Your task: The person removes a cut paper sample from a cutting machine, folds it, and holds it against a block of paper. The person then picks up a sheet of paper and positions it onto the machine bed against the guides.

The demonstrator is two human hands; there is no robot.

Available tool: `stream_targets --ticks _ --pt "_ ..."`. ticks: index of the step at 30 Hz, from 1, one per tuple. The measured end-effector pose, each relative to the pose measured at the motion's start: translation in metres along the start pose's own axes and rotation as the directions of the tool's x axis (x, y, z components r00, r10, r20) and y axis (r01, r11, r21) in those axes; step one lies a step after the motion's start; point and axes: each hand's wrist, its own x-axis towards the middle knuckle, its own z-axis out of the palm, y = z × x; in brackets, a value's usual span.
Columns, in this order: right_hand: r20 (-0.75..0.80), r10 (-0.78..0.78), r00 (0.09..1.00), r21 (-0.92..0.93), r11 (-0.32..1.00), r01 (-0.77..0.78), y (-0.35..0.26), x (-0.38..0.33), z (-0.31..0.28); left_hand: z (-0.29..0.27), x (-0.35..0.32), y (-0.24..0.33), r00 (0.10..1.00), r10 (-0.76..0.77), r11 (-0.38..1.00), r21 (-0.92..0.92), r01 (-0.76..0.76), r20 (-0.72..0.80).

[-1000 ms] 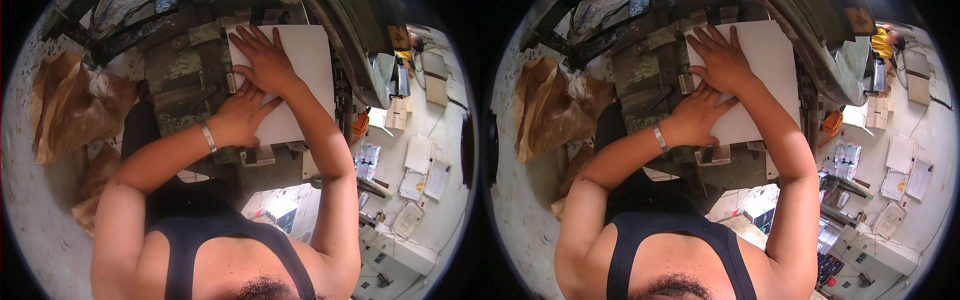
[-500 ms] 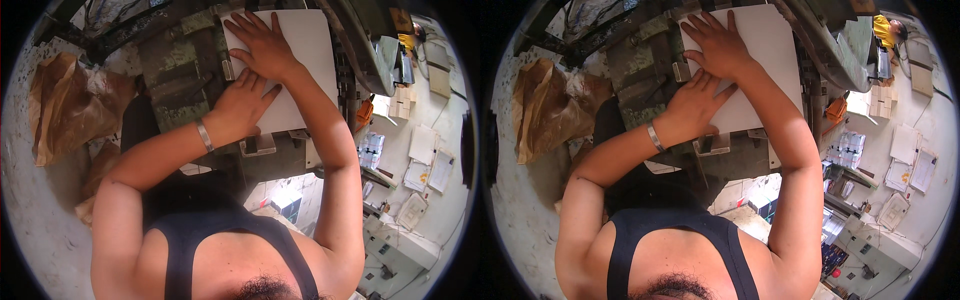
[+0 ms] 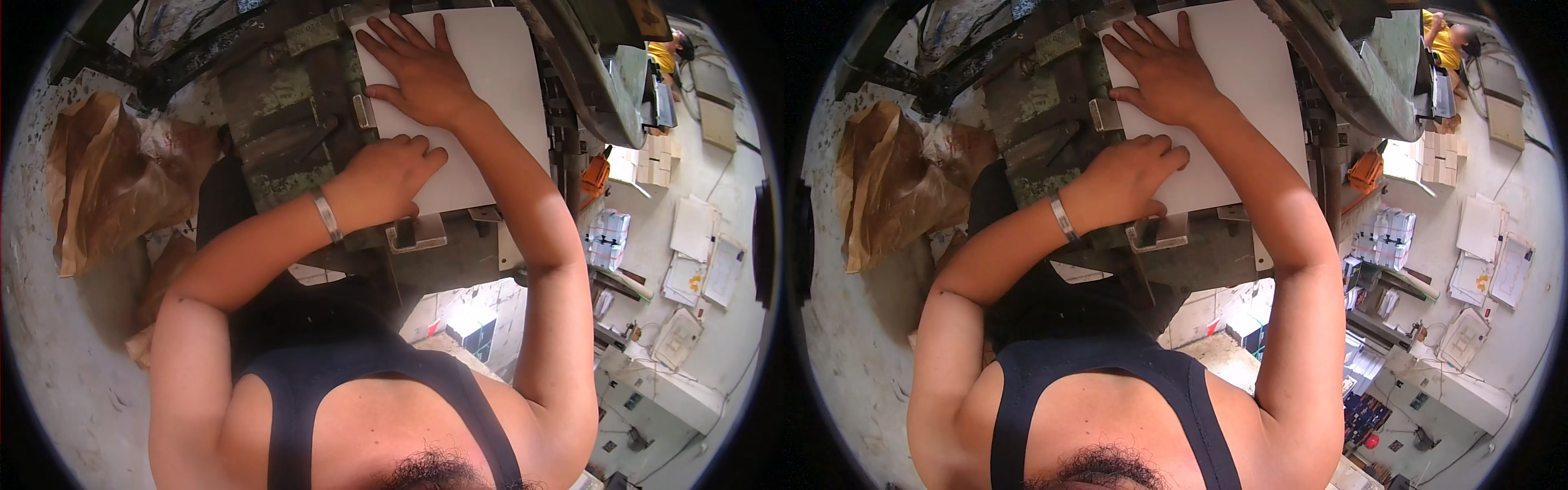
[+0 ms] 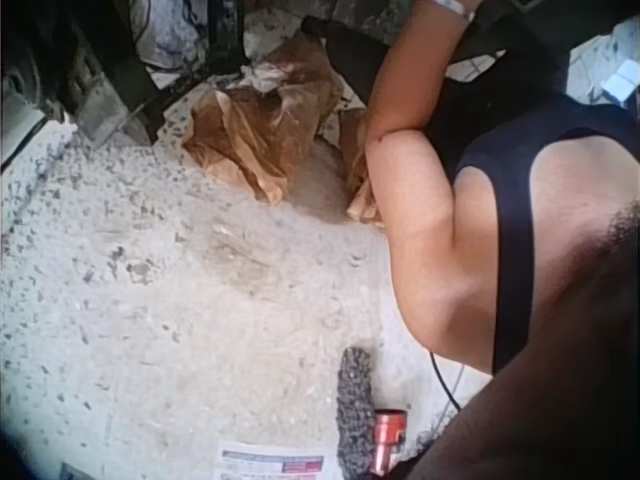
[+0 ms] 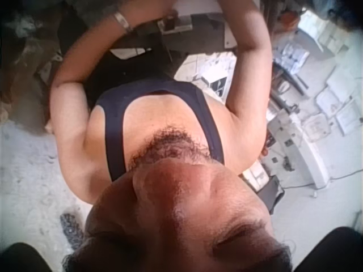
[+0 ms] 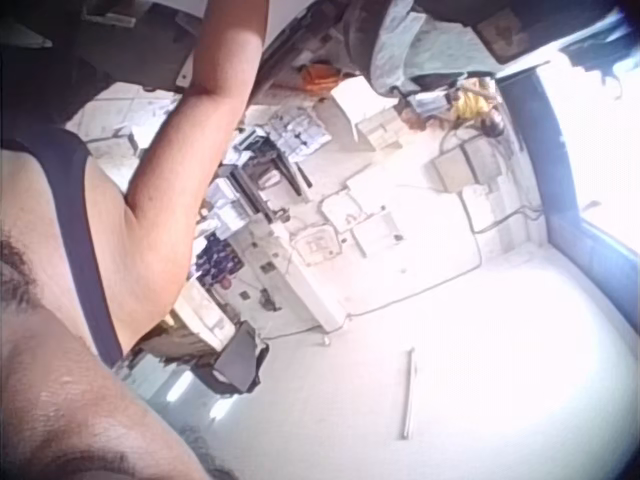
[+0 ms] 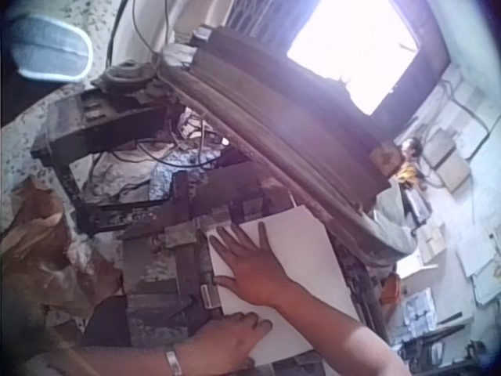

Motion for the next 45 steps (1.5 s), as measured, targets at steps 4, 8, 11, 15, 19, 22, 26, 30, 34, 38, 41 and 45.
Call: stream_targets --ticks 4,8,11,15,19,22,26,30,34,38,41,45 --pt "0.021 0.014 1.000 -0.011 1.000 -0.014 -0.0024 0.0009 -0.0006 -0.0003 -0.0007 -0.0018 0.998 0.035 0.999 0.000 -0.035 -0.043" --pt "0.027 0.025 0.999 -0.020 0.999 -0.024 -0.0005 0.0000 0.0003 -0.0003 0.0027 -0.0009 1.000 0.025 1.000 0.005 -0.025 -0.018" --pt "0.044 0.024 0.999 -0.039 0.999 -0.023 -0.0045 0.0049 -0.0011 -0.0019 0.0007 -0.0017 1.000 0.022 1.000 -0.002 -0.022 -0.019" --pt "0.060 0.036 0.998 -0.060 0.998 -0.033 -0.0057 0.0044 -0.0030 -0.0024 0.0054 0.0002 0.999 -0.009 1.000 0.020 0.008 0.054" --pt "0.061 0.027 0.998 -0.079 0.997 -0.022 -0.0054 0.0043 -0.0043 -0.0007 0.0085 0.0002 0.994 -0.012 0.999 0.043 0.008 0.109" --pt "0.078 0.030 0.997 -0.066 0.998 -0.025 -0.0072 0.0067 -0.0069 -0.0009 0.0077 0.0007 0.994 -0.020 0.998 0.053 0.014 0.106" --pt "0.066 0.039 0.997 -0.084 0.996 -0.033 -0.0087 0.0080 -0.0070 0.0004 0.0065 -0.0008 0.998 -0.006 0.999 0.048 0.003 0.063" --pt "0.071 0.042 0.997 -0.084 0.996 -0.036 -0.0074 0.0061 -0.0086 0.0002 0.0071 -0.0004 0.998 0.001 0.999 0.040 -0.004 0.063" --pt "0.059 0.042 0.997 -0.074 0.997 -0.038 -0.0082 0.0059 -0.0069 0.0020 0.0053 0.0000 0.998 -0.006 0.999 0.034 0.004 0.056" --pt "0.068 0.036 0.997 -0.068 0.997 -0.032 -0.0078 0.0059 -0.0062 0.0042 0.0047 -0.0008 0.999 -0.002 0.999 0.039 0.000 0.051" --pt "0.074 0.034 0.997 -0.058 0.998 -0.029 -0.0067 0.0057 -0.0061 0.0046 0.0054 -0.0019 0.998 0.003 0.999 0.045 -0.006 0.055" --pt "0.089 0.057 0.994 -0.074 0.996 -0.050 -0.0102 0.0059 -0.0074 0.0051 0.0064 -0.0018 0.998 0.001 0.999 0.051 -0.004 0.066"
